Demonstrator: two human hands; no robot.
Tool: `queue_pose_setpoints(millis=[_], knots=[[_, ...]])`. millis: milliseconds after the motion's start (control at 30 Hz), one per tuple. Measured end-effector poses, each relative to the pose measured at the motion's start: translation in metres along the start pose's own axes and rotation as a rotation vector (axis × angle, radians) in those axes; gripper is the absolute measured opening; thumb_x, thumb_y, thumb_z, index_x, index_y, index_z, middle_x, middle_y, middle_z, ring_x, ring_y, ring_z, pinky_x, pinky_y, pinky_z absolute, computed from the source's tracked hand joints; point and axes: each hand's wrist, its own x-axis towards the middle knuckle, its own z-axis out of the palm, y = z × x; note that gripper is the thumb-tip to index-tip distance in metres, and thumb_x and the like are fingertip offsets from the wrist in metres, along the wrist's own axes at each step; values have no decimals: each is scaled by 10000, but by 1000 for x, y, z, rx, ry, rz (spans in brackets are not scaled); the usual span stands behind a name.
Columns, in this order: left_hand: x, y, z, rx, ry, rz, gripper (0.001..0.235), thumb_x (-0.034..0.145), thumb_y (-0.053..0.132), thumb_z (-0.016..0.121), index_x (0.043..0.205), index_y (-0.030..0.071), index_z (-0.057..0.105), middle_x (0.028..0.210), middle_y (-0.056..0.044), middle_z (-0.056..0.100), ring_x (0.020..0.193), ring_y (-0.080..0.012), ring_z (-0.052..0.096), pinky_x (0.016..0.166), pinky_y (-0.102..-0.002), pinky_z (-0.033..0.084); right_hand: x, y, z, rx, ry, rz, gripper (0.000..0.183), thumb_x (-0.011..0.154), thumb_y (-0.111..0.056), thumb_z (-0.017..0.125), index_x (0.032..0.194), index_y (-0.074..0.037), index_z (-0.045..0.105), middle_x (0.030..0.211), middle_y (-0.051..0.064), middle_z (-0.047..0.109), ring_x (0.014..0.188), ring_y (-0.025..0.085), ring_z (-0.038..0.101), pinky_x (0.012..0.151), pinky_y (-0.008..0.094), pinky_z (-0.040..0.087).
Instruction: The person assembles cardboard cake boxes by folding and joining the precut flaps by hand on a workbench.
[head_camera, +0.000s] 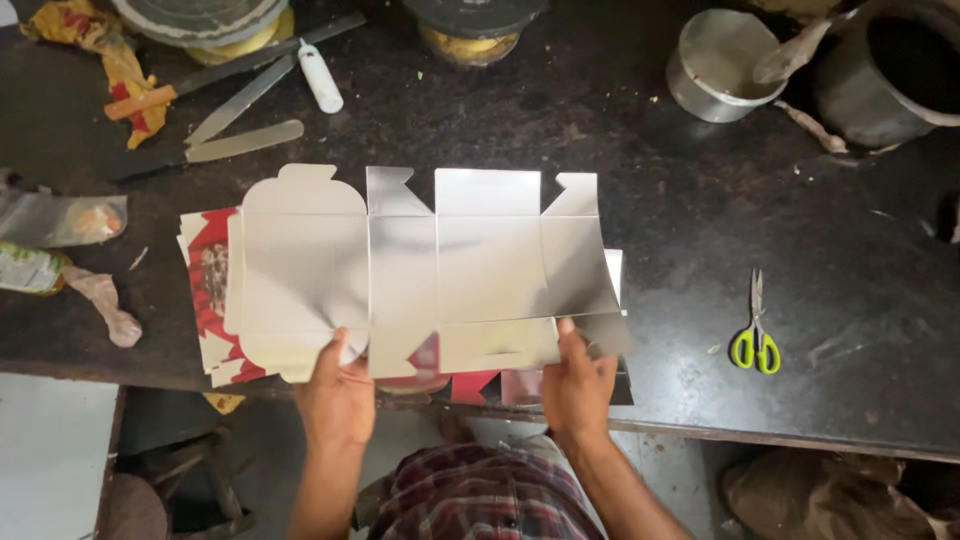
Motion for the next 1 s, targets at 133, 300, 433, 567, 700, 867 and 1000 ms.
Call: queue_pose_setpoints(millis=[133,300,433,567,700,867,1000], knots=[[-13,-2,23,27,-51,35,449,965,15,582,1398,90,490,1295,-54,587,1146,-221,609,1003,-519,532,17,1,-12,96,88,36,337,958,-122,689,1265,-20,594,1141,61,668,1025,165,652,909,367,542],[-21,2,32,-33,-119,-2,421,1004,46,592,1413,64,493,1313,-62,581,1206,-235,598,1064,-513,511,11,4,-22,-1035,46,-594,477,919,13,603,1390,-37,540,1255,179,610,1128,287,620,957,402,517],[-16,4,32,-92,-107,-66,433,990,57,598,1411,61,496,1328,-52,587,1196,-241,612,1017,-527,529,18,-23,3,-1424,-265,-123,679,852,82,520,1505,-100,479,1436,227,489,1297,387,516,1067,440,487],[-17,1,40,-109,-177,-134,412,1003,72,601,1404,52,511,1283,-92,606,1117,-301,652,953,-557,547,20,-28,14,-1447,-818,-426,860,722,183,523,1536,-77,430,1662,154,299,1517,394,317,1198,460,379],[-29,-6,59,-114,-214,-212,468,926,73,614,1383,98,516,1300,-72,631,1147,-262,661,947,-535,561,13,-33,0,-1236,-952,-130,935,688,230,499,1568,-60,381,1711,131,169,1571,378,186,1238,515,233],[-15,3,43,-262,-191,-298,382,989,105,613,1360,29,564,1234,-116,690,1126,-281,669,989,-472,531,25,-28,-41,-381,-877,233,738,918,34,634,1617,-83,428,1665,182,272,1485,361,357,1243,561,376],[-4,2,28,-349,-157,-270,360,988,97,597,1344,52,580,1207,-80,714,1114,-226,691,1007,-442,526,31,-8,-60,122,-333,272,725,852,-309,751,1531,-236,511,1534,143,428,1357,280,512,1138,481,412]])
